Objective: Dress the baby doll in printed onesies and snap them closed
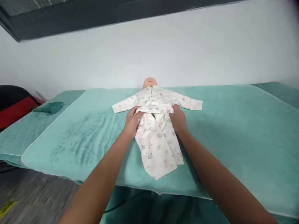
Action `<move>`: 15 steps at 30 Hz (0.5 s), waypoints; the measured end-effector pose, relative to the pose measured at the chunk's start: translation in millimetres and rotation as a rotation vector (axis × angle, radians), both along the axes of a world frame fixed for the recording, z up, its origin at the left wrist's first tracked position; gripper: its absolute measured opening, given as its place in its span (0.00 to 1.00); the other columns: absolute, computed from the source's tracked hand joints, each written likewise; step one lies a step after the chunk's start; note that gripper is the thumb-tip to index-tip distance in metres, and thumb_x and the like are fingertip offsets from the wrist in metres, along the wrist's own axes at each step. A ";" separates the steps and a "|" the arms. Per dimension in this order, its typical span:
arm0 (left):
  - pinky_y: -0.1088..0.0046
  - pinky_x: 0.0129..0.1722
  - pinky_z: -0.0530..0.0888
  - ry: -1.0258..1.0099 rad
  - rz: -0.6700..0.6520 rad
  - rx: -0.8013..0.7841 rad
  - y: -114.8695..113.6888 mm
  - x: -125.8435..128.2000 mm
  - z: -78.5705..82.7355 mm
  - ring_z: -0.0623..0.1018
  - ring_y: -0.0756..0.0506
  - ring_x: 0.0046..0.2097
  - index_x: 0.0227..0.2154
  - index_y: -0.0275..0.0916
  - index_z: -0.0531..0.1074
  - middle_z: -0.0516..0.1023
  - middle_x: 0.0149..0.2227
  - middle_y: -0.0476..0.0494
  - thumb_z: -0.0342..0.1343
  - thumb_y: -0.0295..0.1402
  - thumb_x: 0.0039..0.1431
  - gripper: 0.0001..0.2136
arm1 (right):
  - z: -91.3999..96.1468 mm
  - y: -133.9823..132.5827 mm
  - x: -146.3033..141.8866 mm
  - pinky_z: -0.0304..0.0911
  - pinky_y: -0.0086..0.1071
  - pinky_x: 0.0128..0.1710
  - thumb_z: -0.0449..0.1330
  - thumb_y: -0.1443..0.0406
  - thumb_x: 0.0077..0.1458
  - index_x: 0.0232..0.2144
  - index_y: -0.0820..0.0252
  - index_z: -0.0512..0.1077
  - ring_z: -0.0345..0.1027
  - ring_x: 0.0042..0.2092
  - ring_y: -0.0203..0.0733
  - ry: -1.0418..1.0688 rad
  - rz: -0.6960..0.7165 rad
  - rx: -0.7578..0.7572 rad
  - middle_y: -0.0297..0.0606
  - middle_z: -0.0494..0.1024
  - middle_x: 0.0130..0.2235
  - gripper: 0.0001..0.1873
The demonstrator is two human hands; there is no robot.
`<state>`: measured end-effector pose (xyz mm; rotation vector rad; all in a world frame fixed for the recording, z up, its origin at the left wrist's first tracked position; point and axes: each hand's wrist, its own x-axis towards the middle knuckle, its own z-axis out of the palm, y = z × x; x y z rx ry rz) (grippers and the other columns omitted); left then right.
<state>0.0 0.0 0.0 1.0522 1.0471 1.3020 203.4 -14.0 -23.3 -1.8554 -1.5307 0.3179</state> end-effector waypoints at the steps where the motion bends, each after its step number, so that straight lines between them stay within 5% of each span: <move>1: 0.74 0.36 0.70 -0.025 0.015 0.002 -1.2 1.3 -3.3 0.74 0.48 0.33 0.35 0.38 0.76 0.77 0.33 0.49 0.65 0.31 0.41 0.14 | 2.4 4.1 -0.5 0.52 0.36 0.33 0.48 0.65 0.54 0.35 0.54 0.59 0.65 0.37 0.50 -0.044 -0.026 0.009 0.41 0.71 0.35 0.03; 9: 0.73 0.37 0.71 -0.338 -0.050 -0.040 -8.3 -6.0 -12.5 0.76 0.48 0.34 0.39 0.41 0.76 0.78 0.37 0.48 0.67 0.28 0.38 0.20 | -0.5 18.3 4.5 0.58 0.38 0.37 0.51 0.66 0.51 0.34 0.54 0.63 0.65 0.40 0.50 0.000 -0.005 0.117 0.41 0.71 0.36 0.06; 13: 0.72 0.39 0.72 -0.434 -0.129 -0.015 -7.2 -15.6 -14.0 0.77 0.46 0.37 0.41 0.40 0.76 0.79 0.38 0.47 0.67 0.30 0.39 0.21 | 9.0 7.1 5.4 0.61 0.39 0.44 0.52 0.68 0.47 0.40 0.56 0.67 0.65 0.46 0.49 0.098 0.268 0.397 0.43 0.71 0.44 0.15; 15: 0.73 0.37 0.72 -0.433 -0.151 0.005 -6.0 -16.8 -16.7 0.77 0.48 0.34 0.41 0.40 0.76 0.79 0.36 0.47 0.69 0.31 0.39 0.21 | 25.4 2.1 -3.0 0.60 0.40 0.49 0.54 0.66 0.50 0.45 0.56 0.68 0.63 0.51 0.49 0.045 0.463 0.409 0.44 0.71 0.49 0.17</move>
